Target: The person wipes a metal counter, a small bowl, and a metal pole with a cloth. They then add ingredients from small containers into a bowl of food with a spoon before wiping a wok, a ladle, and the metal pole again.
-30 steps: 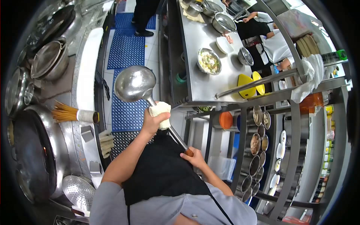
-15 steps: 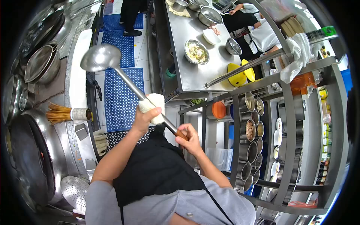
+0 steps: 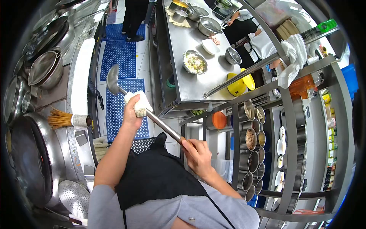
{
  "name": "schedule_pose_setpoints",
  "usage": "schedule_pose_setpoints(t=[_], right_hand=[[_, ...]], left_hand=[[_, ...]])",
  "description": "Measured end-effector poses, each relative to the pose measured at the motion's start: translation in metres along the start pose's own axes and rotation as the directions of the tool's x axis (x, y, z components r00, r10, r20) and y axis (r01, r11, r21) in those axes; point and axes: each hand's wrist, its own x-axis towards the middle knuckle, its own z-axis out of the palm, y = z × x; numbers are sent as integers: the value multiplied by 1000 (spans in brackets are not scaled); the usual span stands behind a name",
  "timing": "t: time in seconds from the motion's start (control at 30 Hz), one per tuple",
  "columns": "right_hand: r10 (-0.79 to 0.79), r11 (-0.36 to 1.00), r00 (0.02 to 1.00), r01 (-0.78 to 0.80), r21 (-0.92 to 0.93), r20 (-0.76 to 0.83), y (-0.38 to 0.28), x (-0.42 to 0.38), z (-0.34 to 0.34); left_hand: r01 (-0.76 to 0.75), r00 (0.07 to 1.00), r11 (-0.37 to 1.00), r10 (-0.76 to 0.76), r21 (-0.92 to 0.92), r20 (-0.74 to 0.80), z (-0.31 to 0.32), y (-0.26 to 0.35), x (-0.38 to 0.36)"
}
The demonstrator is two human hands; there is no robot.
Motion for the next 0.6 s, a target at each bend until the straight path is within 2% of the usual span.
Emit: schedule_pose_setpoints(t=[0.07,0.1,0.13,0.2,0.23,0.27,0.3,0.33,0.37,0.47,0.5,0.6], right_hand=[[-69,994,996,63,-93,-58,14,-15,2],[-47,994,998,42,-104,-41,16,-21,-1],[64,997,997,-63,34,-31,17,-26,0],[276,914,961,-272,300,32,18,-35,4],[371,858,921,-387,337,114,23,-39,5],[516,667,811,-582,465,275,28,-44,7],[599,414,662,-738,533,452,32,-49,8],[607,127,492,-835,535,624,38,-56,13],[534,88,469,-858,506,703,45,-63,19],[593,540,752,-636,551,287,32,-70,25],[481,765,867,-489,420,132,30,-65,21],[406,863,914,-390,321,19,31,-60,22]], left_hand=[[-9,999,1000,9,4,-50,-3,2,1],[-20,998,1000,20,11,-66,-3,2,1],[-41,995,999,44,35,-86,-6,-1,3],[-80,988,993,91,86,-123,-14,-9,8],[-97,987,989,109,108,-117,-12,-10,7],[-111,986,985,126,131,-109,-11,-11,4],[-122,985,980,139,154,-102,-10,-12,2],[-127,986,978,143,164,-89,-7,-11,-1],[-134,986,975,149,175,-78,-3,-11,-3],[-125,990,983,132,131,-46,5,-5,-6],[-116,992,987,120,107,-31,7,-2,-5],[-145,989,987,145,75,-3,8,4,1]])
